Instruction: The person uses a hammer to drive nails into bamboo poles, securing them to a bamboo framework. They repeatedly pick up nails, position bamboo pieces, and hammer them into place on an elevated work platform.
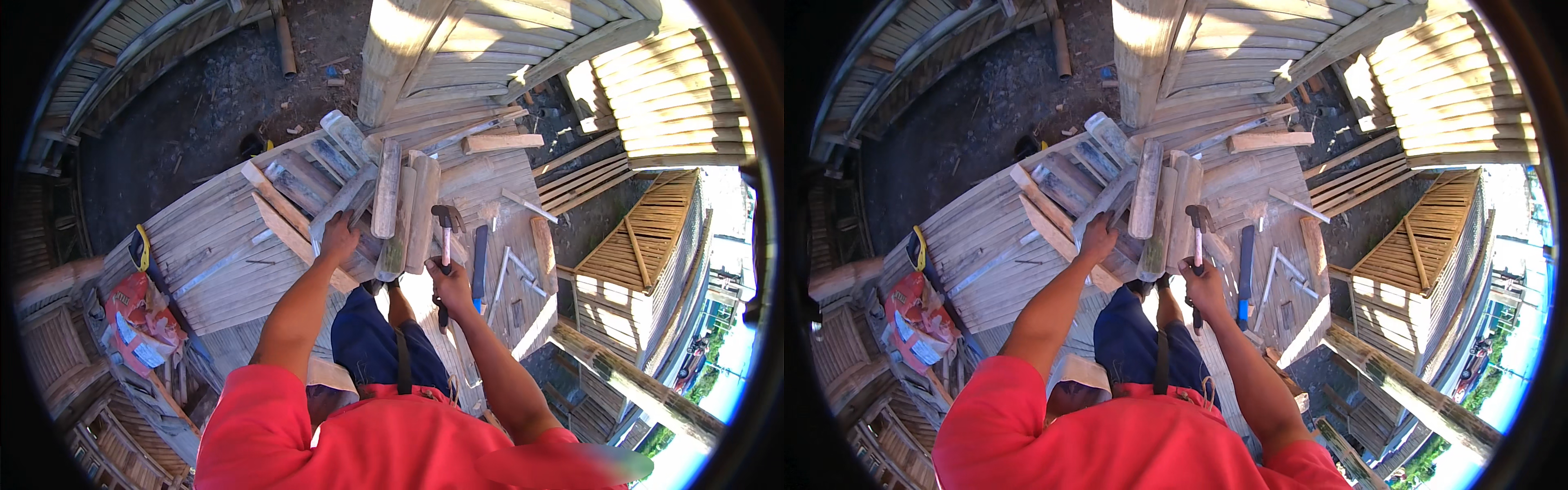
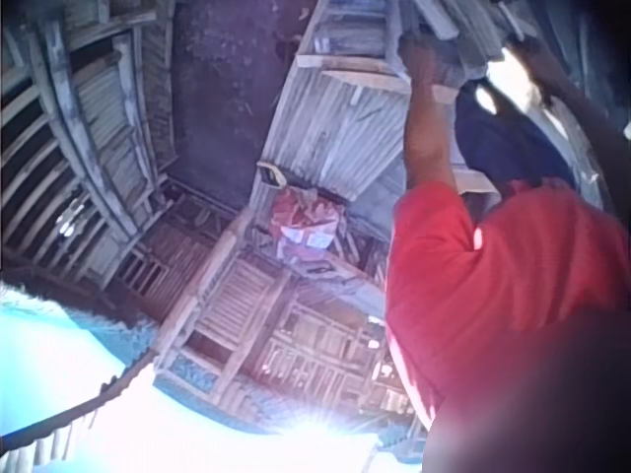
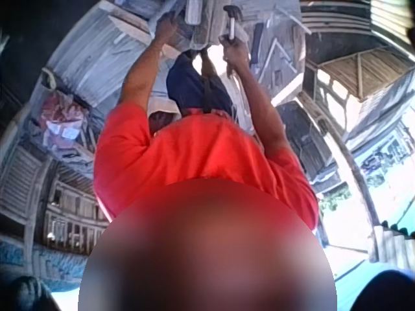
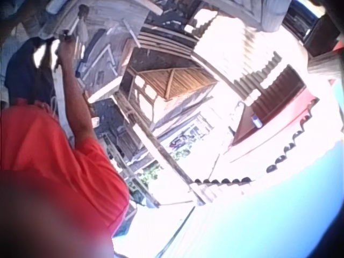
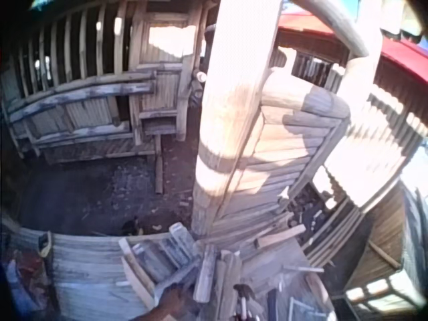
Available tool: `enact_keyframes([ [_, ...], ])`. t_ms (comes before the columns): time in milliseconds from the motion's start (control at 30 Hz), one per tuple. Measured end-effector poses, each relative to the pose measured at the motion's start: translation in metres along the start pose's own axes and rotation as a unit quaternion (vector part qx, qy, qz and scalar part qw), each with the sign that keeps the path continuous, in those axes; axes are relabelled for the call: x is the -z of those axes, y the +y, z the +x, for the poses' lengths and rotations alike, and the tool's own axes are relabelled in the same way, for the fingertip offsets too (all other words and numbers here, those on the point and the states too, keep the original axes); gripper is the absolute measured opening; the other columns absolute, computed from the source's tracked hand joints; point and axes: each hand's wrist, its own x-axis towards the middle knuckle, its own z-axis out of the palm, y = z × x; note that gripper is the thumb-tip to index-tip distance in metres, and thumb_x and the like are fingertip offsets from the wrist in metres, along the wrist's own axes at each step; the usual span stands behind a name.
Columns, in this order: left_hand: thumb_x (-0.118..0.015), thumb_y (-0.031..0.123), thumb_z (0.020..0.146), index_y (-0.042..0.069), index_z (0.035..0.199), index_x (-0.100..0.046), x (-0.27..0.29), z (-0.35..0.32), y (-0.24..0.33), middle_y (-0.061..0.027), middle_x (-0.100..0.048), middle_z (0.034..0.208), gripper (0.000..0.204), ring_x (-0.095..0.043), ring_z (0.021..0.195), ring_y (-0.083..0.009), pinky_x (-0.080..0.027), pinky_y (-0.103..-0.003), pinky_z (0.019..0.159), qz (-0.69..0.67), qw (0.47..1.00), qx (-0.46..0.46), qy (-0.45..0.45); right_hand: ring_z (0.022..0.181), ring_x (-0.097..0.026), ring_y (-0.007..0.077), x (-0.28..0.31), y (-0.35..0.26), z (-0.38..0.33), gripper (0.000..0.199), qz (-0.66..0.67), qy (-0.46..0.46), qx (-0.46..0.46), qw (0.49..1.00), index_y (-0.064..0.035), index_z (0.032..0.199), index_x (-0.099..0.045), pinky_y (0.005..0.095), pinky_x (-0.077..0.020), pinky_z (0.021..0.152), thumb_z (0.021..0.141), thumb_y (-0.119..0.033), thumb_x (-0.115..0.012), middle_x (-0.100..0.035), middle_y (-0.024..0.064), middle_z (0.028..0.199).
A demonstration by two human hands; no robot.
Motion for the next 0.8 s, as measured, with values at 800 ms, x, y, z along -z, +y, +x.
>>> enact_keyframes([
  [800,-0.077,0.038,0.083,0.004,0.149,-0.037,-0.065,-0.006,0.110,-0.0236,-0.044,0.138,0.085,-0.059,0.116,-0.0445,-0.051,-0.048,0.100,0.063,0.988,0.100,-0.101,0.048,-0.045,0.0088,0.016,0.010,0.014,0.017,0.069,0.047,-0.038,0.996,-0.0031,0.101,-0.065,0.0303,-0.0355,0.043,0.096,-0.019,-0.070,-0.051,-0.0017,0.064],
])
